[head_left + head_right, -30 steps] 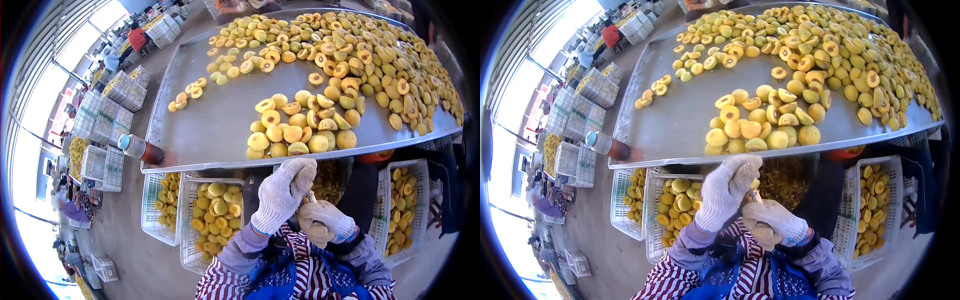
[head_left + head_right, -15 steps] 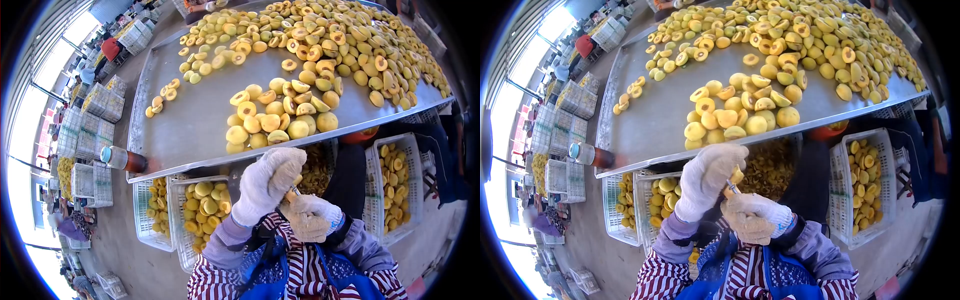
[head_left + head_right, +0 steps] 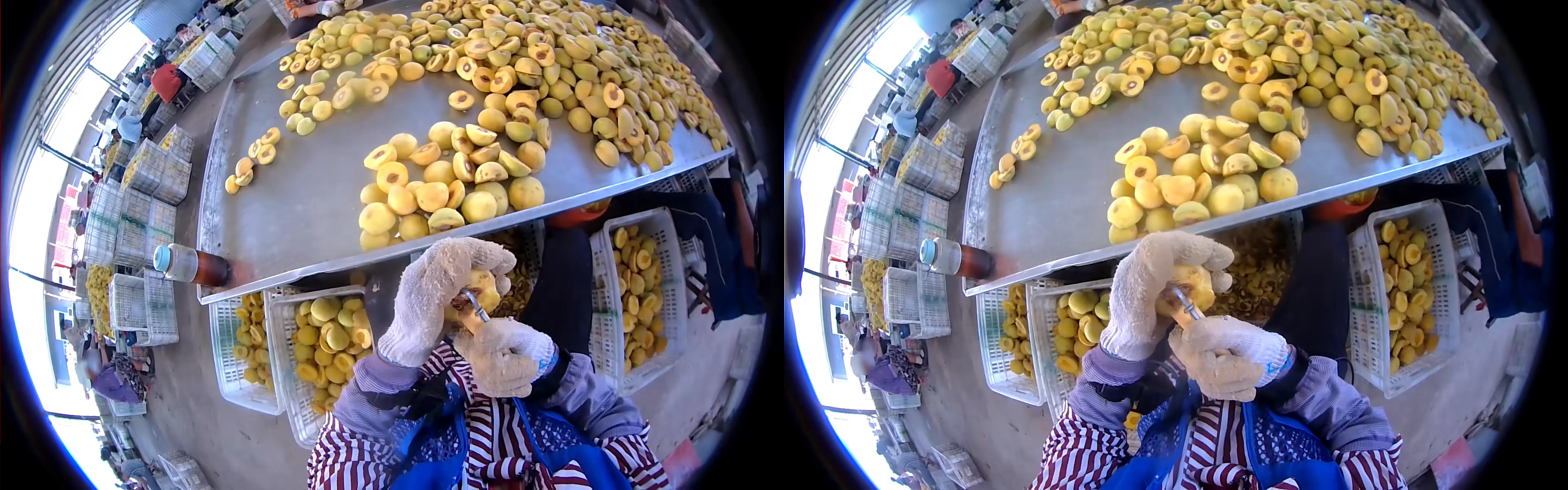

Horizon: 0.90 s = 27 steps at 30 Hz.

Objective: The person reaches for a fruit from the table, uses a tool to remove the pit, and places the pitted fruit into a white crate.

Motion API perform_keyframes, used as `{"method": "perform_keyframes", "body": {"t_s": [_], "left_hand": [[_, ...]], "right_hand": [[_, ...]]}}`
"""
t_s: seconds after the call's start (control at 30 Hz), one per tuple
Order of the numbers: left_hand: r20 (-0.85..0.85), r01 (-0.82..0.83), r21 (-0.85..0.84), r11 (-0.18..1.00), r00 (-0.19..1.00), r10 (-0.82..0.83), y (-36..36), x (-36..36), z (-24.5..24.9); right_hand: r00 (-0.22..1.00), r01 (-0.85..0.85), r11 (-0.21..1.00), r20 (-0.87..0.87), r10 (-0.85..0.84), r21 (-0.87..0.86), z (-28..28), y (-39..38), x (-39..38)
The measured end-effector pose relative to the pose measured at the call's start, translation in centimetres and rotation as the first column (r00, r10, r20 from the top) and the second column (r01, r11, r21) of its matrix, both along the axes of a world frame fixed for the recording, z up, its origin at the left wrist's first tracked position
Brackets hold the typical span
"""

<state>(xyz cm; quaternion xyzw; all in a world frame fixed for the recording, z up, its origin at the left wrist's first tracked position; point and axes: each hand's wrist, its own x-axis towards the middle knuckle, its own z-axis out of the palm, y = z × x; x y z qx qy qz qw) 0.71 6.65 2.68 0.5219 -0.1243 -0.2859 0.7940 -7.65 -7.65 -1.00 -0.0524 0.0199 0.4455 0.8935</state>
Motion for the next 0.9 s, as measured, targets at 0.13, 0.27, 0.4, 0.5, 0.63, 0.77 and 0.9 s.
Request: {"method": "perform_keyframes", "body": {"t_s": [0.13, 0.27, 0.4, 0.5, 0.63, 0.77, 0.9], "left_hand": [[-0.336, -0.075, -0.271, 0.96, 0.942, -0.022, -0.5, -0.3, -1.3], [-0.345, -0.164, -0.22, 0.962, 0.935, 0.081, -0.4, -0.7, -2.6], [-0.015, -0.483, 0.329, 0.811, 0.856, 0.516, 6.9, 1.1, -6.0], [0.758, -0.758, 0.639, 0.132, 0.592, -0.273, 14.2, 2.5, -11.4], [0.788, -0.768, 0.615, 0.178, 0.587, -0.187, 11.1, 5.4, -11.7], [0.7, -0.686, 0.706, 0.177, 0.634, -0.329, 7.0, 12.5, -12.8], [0.592, -0.547, 0.785, 0.289, 0.801, -0.091, 5.9, 14.9, -12.5]], "right_hand": [[0.99, -0.118, 0.969, -0.102, 0.098, -0.218, -1.6, 0.5, 0.0], [0.982, -0.166, 0.973, -0.122, 0.147, -0.161, -1.8, -0.3, 0.1], [0.996, 0.025, 0.908, 0.085, 0.012, -0.419, -0.1, -2.2, 0.0], [0.983, -0.1, 0.713, 0.044, 0.181, -0.694, -0.2, -1.9, 1.4], [0.934, -0.109, 0.487, 0.078, 0.348, -0.867, 0.5, 0.2, 3.0], [0.952, -0.072, 0.488, 0.085, 0.293, -0.87, 1.0, 0.1, 3.2], [0.969, -0.069, 0.499, 0.061, 0.24, -0.864, 1.0, -0.5, 2.8]]}}
